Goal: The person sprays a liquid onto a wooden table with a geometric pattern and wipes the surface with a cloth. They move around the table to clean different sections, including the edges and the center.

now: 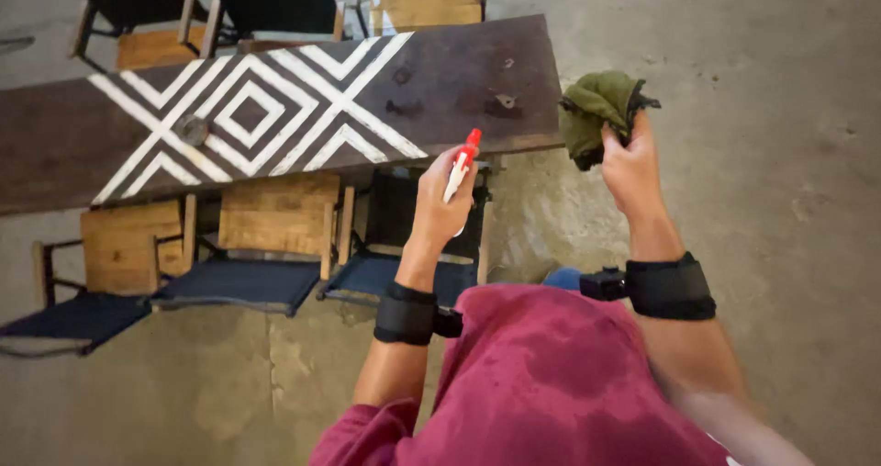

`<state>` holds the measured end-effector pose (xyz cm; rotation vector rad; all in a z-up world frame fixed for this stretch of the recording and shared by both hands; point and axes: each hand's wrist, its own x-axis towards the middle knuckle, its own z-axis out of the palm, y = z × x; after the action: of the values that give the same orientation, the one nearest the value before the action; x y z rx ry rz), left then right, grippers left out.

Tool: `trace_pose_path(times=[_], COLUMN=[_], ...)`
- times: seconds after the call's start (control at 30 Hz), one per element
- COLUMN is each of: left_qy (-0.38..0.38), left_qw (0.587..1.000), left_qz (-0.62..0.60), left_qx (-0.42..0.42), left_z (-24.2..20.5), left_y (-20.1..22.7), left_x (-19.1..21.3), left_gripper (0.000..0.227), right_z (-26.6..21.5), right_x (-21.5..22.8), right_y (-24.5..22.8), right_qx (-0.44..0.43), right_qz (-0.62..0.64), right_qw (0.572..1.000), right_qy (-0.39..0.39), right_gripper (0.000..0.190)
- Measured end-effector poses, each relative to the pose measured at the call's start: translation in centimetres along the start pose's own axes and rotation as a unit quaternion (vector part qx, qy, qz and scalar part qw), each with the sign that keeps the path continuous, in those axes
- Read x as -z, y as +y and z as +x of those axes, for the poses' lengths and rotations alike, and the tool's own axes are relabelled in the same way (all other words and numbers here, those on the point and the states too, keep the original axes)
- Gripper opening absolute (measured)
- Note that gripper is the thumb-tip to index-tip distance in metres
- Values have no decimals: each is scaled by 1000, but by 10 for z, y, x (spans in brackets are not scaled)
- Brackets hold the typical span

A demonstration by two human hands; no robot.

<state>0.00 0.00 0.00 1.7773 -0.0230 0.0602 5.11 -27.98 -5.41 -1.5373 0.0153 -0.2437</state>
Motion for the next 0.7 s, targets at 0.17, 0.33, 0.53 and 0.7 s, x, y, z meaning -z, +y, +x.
trace_pose_path(times=[0.17,0.33,0.53,0.7], left_qy=[24,25,7,11], left_qw=[991,992,998,997], left_qz=[32,20,37,59], left_qx=[-127,-120,-57,-56], left_z=[13,29,39,43], left_y=[-49,-65,-61,-61], left_x=[-2,-20,-36,-46], left_gripper=[24,25,23,23], right_z=[-12,-4,7,22], right_x=[1,12,20,50], right_y=[1,23,61,103], right_qx=[-18,-25,-61,-35], right_qz=[-57,-33,-12,72], right_qw=[998,999,994,991], right_qy=[12,20,87,103], right_gripper=[40,41,40,41])
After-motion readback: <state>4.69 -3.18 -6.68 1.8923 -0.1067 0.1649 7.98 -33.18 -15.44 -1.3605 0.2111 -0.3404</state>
